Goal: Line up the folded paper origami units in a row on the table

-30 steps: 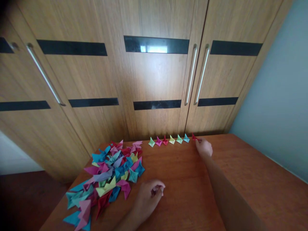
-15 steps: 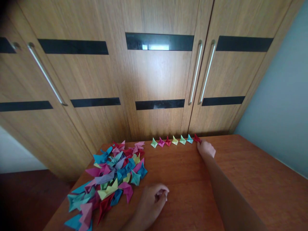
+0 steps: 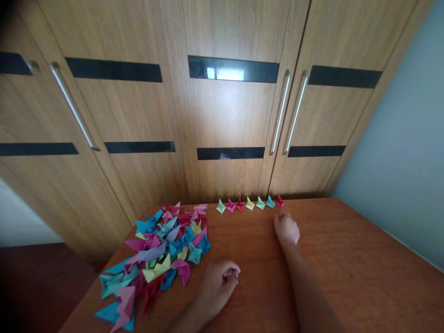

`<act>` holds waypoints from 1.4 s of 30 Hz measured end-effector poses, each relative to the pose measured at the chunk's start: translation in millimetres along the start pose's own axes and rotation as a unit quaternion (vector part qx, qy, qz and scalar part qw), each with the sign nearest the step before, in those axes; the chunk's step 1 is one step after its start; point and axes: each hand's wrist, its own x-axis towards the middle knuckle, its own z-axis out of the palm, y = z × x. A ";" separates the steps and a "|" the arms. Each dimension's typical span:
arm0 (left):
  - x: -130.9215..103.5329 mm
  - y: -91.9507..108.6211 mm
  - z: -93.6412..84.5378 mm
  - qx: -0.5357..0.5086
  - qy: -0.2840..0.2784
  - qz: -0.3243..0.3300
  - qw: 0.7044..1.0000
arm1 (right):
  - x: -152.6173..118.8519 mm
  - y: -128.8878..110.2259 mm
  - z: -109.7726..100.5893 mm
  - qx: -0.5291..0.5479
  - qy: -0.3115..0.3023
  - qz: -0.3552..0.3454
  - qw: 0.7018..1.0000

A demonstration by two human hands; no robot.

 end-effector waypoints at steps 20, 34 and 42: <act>-40.8 11.9 -96.3 0.315 0.088 0.065 0.943 | -86.2 -14.8 0.7 0.110 -0.054 -0.263 0.957; -53.7 -12.7 -115.0 0.468 0.035 0.009 0.883 | -84.3 -12.9 3.4 0.120 -0.056 -0.261 0.956; -53.3 -8.4 -114.9 0.461 0.044 0.027 0.886 | -84.5 -13.9 0.7 0.120 -0.067 -0.254 0.957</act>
